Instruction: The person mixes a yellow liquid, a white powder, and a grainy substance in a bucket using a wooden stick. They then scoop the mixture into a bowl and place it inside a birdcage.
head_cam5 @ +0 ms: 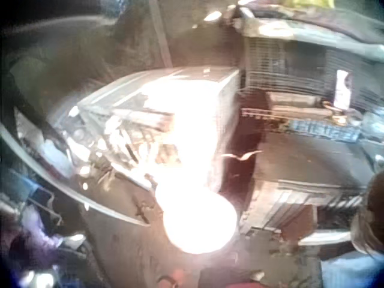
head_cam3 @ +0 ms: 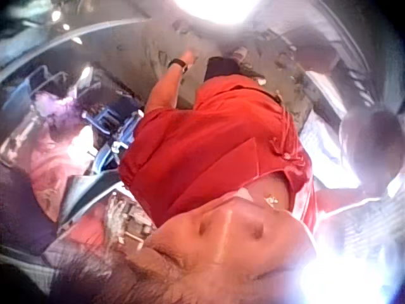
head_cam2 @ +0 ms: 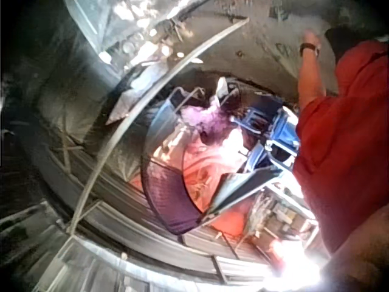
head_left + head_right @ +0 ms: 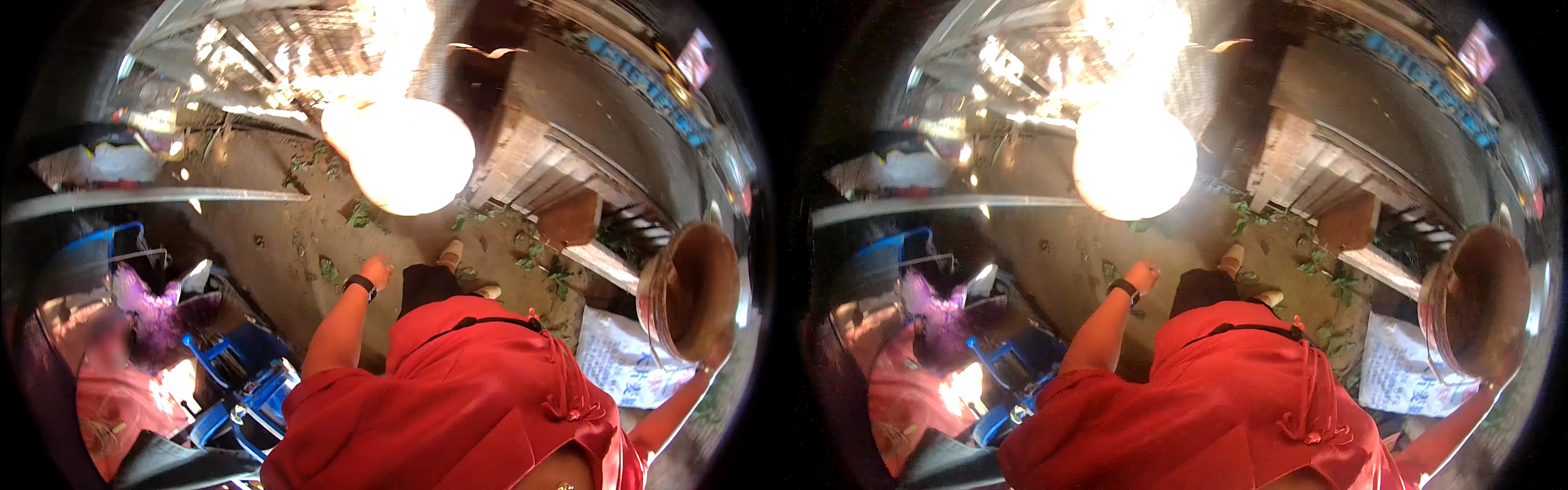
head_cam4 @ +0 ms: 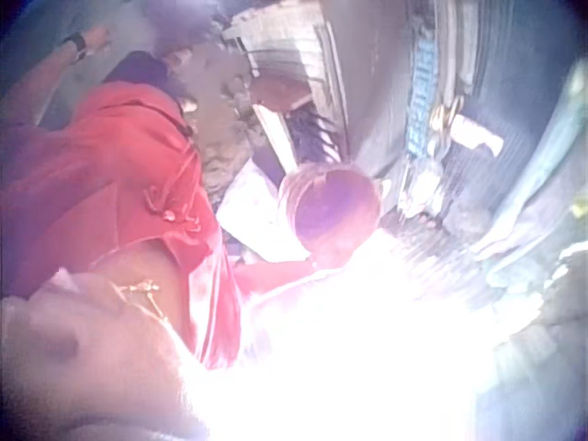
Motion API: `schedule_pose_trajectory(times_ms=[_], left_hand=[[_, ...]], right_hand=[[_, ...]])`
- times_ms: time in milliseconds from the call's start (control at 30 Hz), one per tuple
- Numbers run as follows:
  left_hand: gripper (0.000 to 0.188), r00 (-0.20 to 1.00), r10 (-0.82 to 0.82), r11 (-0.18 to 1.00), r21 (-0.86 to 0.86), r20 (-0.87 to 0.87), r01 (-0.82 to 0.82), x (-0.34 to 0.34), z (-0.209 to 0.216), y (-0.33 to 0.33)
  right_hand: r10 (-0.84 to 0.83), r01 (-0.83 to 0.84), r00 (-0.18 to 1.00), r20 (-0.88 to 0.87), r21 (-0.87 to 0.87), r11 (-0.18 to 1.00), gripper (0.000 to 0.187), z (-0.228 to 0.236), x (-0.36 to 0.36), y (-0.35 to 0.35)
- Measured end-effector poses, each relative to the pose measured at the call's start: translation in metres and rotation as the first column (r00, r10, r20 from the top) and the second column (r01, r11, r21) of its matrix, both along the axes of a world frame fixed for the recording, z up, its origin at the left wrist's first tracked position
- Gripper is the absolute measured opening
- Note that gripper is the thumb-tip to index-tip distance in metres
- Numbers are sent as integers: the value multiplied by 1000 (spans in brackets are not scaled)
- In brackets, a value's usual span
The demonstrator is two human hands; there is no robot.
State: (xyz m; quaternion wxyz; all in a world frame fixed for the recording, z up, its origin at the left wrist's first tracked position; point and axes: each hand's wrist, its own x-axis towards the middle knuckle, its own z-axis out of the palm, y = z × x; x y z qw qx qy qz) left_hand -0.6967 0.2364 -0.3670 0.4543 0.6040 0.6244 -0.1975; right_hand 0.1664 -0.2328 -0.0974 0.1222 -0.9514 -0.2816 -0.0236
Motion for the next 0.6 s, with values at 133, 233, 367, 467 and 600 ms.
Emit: schedule_pose_trajectory(times_ms=[133,233,367,467,600], left_hand=[[35,993,116,993,-40,32,-114,-50,-30,-26],[32,1000,9,998,-67,-20,-11,-87,-56,-51],[29,996,-54,991,-128,-73,45,-111,-68,-76],[29,988,-153,984,-93,-35,149,-112,-61,-77],[31,986,164,986,-41,0,-164,-99,-53,-59]], right_hand=[[-119,119,993,-6,60,991,43,7,-11,-6],[-189,189,982,-11,88,978,43,16,-27,-3],[-254,253,967,-8,138,958,43,28,-48,-4],[-285,283,958,-8,156,946,42,32,-59,-3],[-302,298,953,-6,196,934,42,30,-71,2]])
